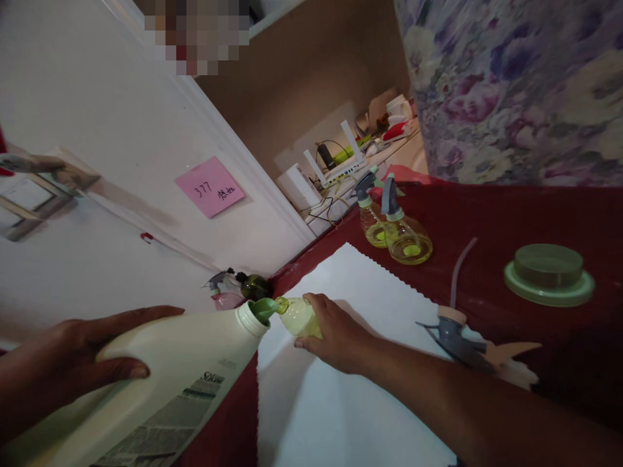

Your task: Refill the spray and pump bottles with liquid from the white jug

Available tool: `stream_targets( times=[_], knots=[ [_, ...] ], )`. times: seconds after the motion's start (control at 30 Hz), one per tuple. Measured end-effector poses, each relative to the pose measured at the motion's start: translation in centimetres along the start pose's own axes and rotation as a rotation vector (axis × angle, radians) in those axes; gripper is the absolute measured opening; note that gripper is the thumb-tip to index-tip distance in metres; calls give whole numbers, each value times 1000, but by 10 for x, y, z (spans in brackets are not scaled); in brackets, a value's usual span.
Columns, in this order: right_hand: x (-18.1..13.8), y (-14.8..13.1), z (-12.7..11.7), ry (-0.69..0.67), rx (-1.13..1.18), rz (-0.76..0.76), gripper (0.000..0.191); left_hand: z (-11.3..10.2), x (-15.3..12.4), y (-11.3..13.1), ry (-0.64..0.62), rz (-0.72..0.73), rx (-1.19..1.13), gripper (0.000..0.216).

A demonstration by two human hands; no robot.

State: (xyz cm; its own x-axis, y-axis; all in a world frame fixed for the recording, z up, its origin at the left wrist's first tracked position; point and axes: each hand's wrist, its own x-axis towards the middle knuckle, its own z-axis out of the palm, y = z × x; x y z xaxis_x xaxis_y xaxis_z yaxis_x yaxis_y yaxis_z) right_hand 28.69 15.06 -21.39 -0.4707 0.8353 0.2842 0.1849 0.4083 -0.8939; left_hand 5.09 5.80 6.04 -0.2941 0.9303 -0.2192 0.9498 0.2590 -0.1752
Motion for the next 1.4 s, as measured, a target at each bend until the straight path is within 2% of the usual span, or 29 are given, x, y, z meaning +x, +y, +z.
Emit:
stream_targets(
  times=[0.27, 0.43, 0.6, 0.87, 1.23, 1.4],
  knots=[
    [-1, 0, 1, 2, -2, 10, 73, 1, -4, 7, 66, 2, -4, 76],
    [-1, 0, 0, -6, -4, 11, 73, 1, -3, 4, 7, 2, -37, 81],
    [-1, -2, -1, -18, -5, 14, 73, 1, -6, 9, 43, 1, -17, 75],
    [-1, 0, 0, -14, -8, 8, 74, 2, 1, -1, 34, 12, 6, 80],
    [-1, -1, -1, -3, -10, 11, 73, 1, -6, 9, 49, 11, -21, 77],
    [-1, 0, 0, 12, -20, 1, 73, -1, -3, 7, 12, 13, 2, 79]
  ],
)
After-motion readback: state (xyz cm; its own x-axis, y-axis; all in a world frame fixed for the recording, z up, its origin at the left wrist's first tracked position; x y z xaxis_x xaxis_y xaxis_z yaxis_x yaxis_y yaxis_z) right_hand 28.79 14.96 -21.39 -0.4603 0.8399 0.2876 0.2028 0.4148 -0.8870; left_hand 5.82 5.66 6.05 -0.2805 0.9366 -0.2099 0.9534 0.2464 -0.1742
